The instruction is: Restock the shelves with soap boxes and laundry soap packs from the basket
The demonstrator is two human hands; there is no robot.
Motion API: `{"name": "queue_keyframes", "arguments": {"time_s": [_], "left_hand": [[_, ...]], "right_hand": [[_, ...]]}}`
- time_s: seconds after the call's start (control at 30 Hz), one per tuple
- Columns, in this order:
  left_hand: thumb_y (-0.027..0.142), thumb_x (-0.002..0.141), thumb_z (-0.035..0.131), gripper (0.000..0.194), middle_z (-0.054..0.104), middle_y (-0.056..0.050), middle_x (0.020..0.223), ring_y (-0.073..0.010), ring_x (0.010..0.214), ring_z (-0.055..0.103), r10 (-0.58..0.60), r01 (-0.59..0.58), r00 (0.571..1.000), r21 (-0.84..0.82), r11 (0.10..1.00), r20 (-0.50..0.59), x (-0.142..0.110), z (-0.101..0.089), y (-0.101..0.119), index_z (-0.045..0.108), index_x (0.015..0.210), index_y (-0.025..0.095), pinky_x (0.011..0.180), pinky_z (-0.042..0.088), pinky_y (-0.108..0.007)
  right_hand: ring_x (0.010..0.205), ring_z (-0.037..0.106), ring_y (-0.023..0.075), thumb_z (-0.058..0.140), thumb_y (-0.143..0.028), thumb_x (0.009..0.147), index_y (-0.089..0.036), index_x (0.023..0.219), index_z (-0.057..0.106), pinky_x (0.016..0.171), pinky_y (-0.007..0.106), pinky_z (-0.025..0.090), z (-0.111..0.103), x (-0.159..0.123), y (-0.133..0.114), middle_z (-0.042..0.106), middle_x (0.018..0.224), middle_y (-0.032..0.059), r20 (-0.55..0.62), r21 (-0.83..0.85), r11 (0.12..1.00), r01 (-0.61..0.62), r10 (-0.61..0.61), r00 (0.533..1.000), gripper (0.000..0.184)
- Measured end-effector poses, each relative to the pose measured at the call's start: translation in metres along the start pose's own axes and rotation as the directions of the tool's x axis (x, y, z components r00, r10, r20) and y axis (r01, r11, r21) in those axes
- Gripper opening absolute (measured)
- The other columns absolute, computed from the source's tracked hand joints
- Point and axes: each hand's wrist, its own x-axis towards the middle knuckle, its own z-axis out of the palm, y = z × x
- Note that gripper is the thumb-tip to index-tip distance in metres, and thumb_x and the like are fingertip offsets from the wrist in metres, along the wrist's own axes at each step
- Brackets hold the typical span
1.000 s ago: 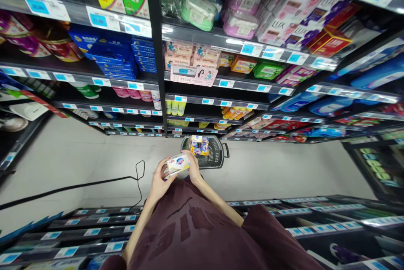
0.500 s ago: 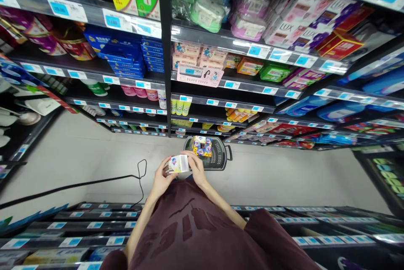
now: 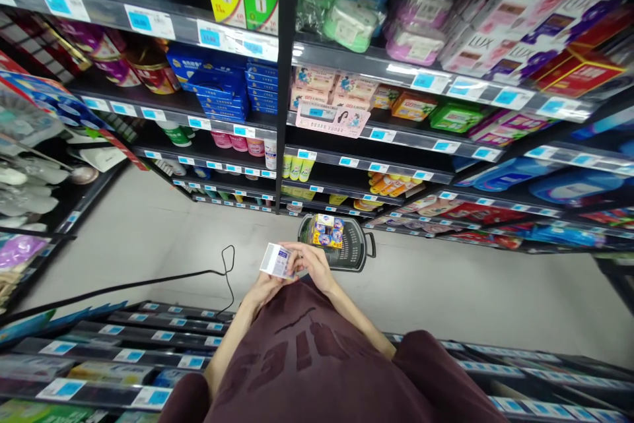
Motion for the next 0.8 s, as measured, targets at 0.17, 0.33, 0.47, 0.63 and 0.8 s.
{"name": "queue_keyframes", "arguments": {"time_s": [0.17,0.33,0.47,0.63,0.8], "left_hand": [[0.058,0.062,0.088,0.083,0.068,-0.014,0.119,-0.0301,0.1,0.07,0.155,-0.146,0.984,0.102,0.984,-0.09,0.007,0.003,0.009,0.058,0.13,0.022,0.089,0.059,-0.05],[0.044,0.062,0.09,0.068,0.054,-0.011,0.133,-0.0303,0.119,0.061,0.424,-0.288,0.884,0.488,0.824,-0.194,0.011,-0.002,0.038,0.062,0.121,0.024,0.088,0.059,-0.039],[0.033,0.073,0.084,0.058,0.051,-0.009,0.128,-0.0267,0.121,0.058,0.527,-0.326,0.847,0.718,0.614,-0.066,0.007,-0.004,0.064,0.064,0.127,0.028,0.085,0.058,-0.033],[0.027,0.074,0.082,0.058,0.055,-0.009,0.127,-0.026,0.11,0.064,0.586,-0.329,0.81,0.809,0.486,-0.022,0.008,-0.005,0.07,0.064,0.129,0.03,0.075,0.059,-0.032],[0.033,0.072,0.083,0.05,0.06,-0.012,0.126,-0.0289,0.102,0.068,0.634,-0.367,0.773,0.824,0.432,0.012,0.019,-0.007,0.055,0.068,0.12,0.028,0.067,0.061,-0.035]], "right_hand": [[0.068,0.064,0.0192,0.057,-0.06,0.092,-0.019,0.116,0.075,0.063,0.033,0.055,-0.007,0.004,0.006,0.074,0.087,0.0087,-0.055,-0.021,0.998,0.063,-0.064,0.996,0.051],[0.09,0.067,0.0236,0.061,-0.057,0.09,-0.023,0.115,0.075,0.075,0.034,0.056,-0.026,0.012,0.01,0.074,0.111,0.0096,-0.151,-0.11,0.989,0.099,-0.115,0.982,0.044],[0.099,0.068,0.0265,0.071,-0.057,0.083,-0.022,0.114,0.073,0.081,0.036,0.056,-0.035,0.017,0.011,0.074,0.111,0.0093,-0.151,-0.145,0.988,0.051,-0.073,0.986,0.047],[0.088,0.069,0.0212,0.078,-0.045,0.079,-0.021,0.11,0.07,0.08,0.034,0.056,-0.042,0.021,0.01,0.073,0.098,0.0064,-0.099,-0.175,0.982,0.076,-0.094,0.991,0.039],[0.081,0.067,0.0181,0.081,-0.037,0.075,-0.021,0.111,0.068,0.067,0.027,0.053,-0.066,0.028,-0.009,0.072,0.095,0.0047,0.077,-0.418,0.908,-0.009,0.045,0.996,0.042]]}}
